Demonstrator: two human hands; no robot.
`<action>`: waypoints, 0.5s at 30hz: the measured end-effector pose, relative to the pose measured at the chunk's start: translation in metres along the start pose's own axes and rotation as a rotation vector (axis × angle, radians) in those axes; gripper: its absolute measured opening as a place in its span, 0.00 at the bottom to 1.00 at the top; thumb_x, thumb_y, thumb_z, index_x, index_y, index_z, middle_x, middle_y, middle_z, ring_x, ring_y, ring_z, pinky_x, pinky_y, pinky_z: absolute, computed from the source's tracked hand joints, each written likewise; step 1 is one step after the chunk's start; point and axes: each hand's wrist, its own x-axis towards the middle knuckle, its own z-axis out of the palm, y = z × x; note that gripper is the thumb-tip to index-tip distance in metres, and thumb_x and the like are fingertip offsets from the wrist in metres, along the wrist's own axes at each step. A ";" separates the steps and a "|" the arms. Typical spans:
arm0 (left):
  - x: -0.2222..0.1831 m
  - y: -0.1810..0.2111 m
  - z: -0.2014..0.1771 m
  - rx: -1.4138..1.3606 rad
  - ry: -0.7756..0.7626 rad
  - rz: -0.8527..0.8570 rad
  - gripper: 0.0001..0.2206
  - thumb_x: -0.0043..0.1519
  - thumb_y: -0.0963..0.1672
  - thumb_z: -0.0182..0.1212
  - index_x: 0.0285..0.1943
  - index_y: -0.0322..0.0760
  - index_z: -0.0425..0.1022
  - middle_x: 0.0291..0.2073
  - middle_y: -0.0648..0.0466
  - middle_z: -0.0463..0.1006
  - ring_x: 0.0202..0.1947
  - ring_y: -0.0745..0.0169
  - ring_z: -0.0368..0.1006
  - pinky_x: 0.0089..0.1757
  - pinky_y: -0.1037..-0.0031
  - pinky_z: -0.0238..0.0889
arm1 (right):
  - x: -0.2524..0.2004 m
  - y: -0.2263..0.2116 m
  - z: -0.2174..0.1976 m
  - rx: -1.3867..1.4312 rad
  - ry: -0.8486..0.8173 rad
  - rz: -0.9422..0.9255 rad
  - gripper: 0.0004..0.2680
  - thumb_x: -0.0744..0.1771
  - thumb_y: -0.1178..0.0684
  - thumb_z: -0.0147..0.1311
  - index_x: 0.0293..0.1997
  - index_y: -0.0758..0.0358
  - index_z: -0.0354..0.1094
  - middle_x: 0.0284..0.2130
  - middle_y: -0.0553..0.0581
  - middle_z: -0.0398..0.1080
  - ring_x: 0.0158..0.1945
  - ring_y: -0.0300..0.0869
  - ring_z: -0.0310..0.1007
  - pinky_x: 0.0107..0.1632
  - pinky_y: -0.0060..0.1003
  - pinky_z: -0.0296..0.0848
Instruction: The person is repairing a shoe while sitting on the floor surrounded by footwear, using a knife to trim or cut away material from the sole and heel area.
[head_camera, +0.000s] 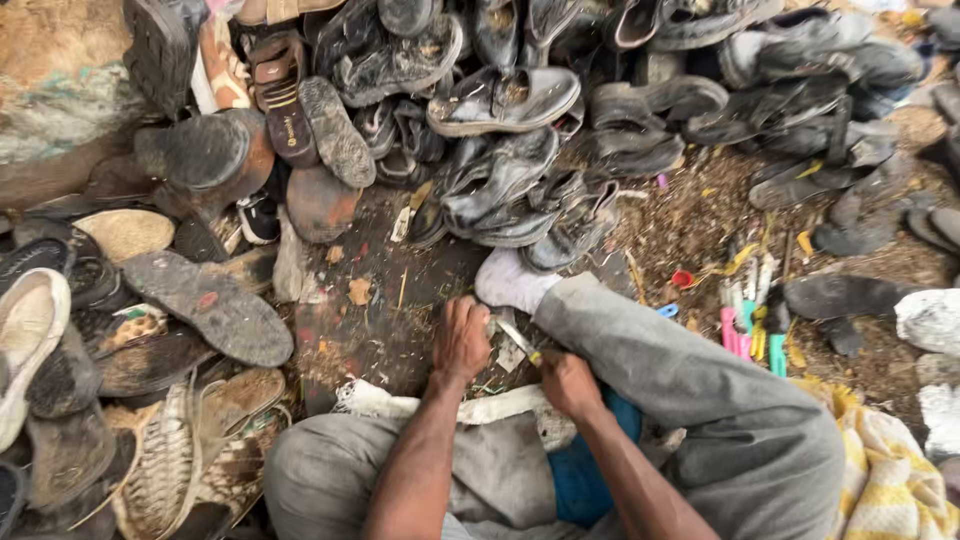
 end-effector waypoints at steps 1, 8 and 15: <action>0.005 0.000 0.002 -0.006 0.007 0.003 0.07 0.63 0.40 0.53 0.45 0.34 0.75 0.49 0.45 0.70 0.52 0.49 0.65 0.52 0.64 0.63 | -0.005 -0.003 -0.003 0.039 0.019 0.004 0.09 0.67 0.52 0.51 0.42 0.63 0.77 0.37 0.73 0.77 0.42 0.62 0.78 0.48 0.52 0.73; -0.001 -0.010 0.011 0.013 0.211 0.076 0.08 0.61 0.37 0.53 0.47 0.34 0.73 0.48 0.46 0.70 0.53 0.49 0.66 0.56 0.63 0.64 | 0.015 -0.030 0.014 0.125 -0.037 0.165 0.10 0.67 0.50 0.51 0.49 0.58 0.75 0.38 0.72 0.75 0.42 0.64 0.76 0.46 0.53 0.72; -0.004 0.006 -0.015 -0.154 0.340 0.032 0.08 0.59 0.37 0.56 0.46 0.34 0.70 0.48 0.46 0.69 0.53 0.43 0.65 0.54 0.56 0.62 | 0.006 -0.024 0.036 0.046 0.064 -0.083 0.06 0.66 0.54 0.52 0.37 0.65 0.74 0.33 0.71 0.75 0.40 0.65 0.75 0.43 0.55 0.72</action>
